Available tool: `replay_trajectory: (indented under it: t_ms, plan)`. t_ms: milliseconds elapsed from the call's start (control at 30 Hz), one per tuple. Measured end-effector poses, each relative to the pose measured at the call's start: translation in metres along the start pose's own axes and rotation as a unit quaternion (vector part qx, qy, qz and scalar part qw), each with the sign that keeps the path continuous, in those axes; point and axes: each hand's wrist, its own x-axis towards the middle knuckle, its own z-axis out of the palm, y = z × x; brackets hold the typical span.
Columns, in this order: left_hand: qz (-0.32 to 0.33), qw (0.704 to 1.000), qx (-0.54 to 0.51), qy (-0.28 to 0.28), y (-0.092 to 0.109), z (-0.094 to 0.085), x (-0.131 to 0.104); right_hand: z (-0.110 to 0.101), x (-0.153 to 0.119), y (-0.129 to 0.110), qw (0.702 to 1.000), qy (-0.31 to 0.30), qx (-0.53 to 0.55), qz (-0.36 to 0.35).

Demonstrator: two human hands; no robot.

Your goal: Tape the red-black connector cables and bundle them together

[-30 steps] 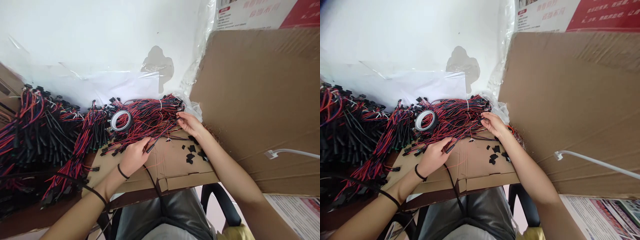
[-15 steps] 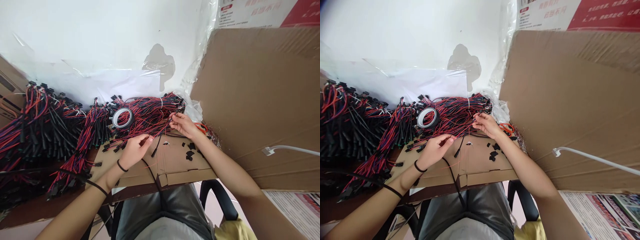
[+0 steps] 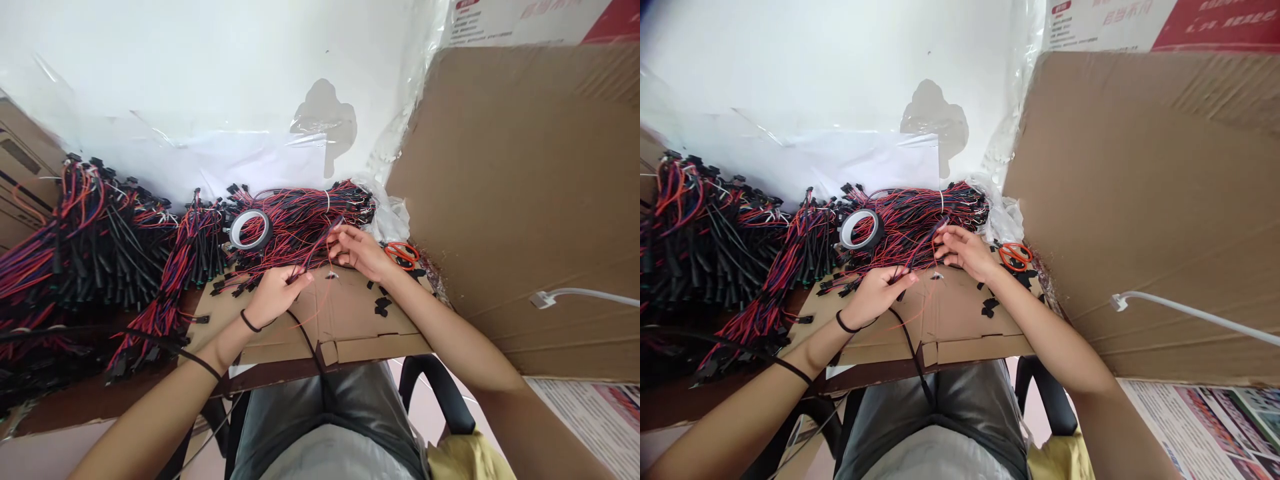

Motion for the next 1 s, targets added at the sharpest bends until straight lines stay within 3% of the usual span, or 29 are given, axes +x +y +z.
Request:
replay_trajectory:
  t_ms: [100, 200, 333, 433, 500, 567, 667, 733, 833, 900, 1000]
  plan:
    - [-0.006, 0.999, -0.045, 0.016, 0.001, -0.002, 0.0, 0.003, -0.005, 0.0, 0.987, -0.084, -0.136, 0.017]
    - [-0.015, 0.997, -0.073, 0.024, 0.003, -0.003, -0.001, 0.007, -0.006, 0.003, 0.971, -0.144, -0.187, 0.025]
    - [-0.037, 0.993, -0.11, 0.037, 0.004, -0.005, -0.002, 0.007, -0.006, 0.005, 0.978, -0.148, -0.14, 0.039]
    - [-0.028, 0.982, -0.184, 0.011, 0.006, -0.005, -0.002, 0.003, -0.006, 0.004, 0.983, -0.141, -0.115, 0.034]
    - [-0.046, 0.954, -0.291, -0.045, 0.008, -0.004, -0.003, 0.001, -0.005, 0.006, 0.983, -0.131, -0.13, 0.012]
    - [-0.096, 0.908, -0.393, -0.111, 0.01, -0.003, -0.004, 0.0, -0.003, 0.01, 0.979, -0.117, -0.166, -0.021]
    - [-0.147, 0.859, -0.461, -0.168, 0.009, -0.001, -0.005, -0.001, -0.001, 0.014, 0.957, -0.096, -0.262, -0.078]
    - [-0.154, 0.846, -0.48, -0.17, 0.007, -0.002, -0.005, -0.004, 0.0, 0.01, 0.921, -0.073, -0.364, -0.122]
    - [-0.158, 0.842, -0.492, -0.155, 0.005, -0.005, -0.004, -0.015, -0.003, -0.01, 0.838, -0.008, -0.523, -0.155]
    - [-0.156, 0.843, -0.494, -0.144, 0.003, -0.006, -0.002, -0.026, -0.009, -0.029, 0.772, 0.041, -0.622, -0.126]
    - [-0.147, 0.841, -0.501, -0.143, 0.0, -0.004, 0.0, -0.036, -0.019, -0.05, 0.631, 0.112, -0.767, -0.011]
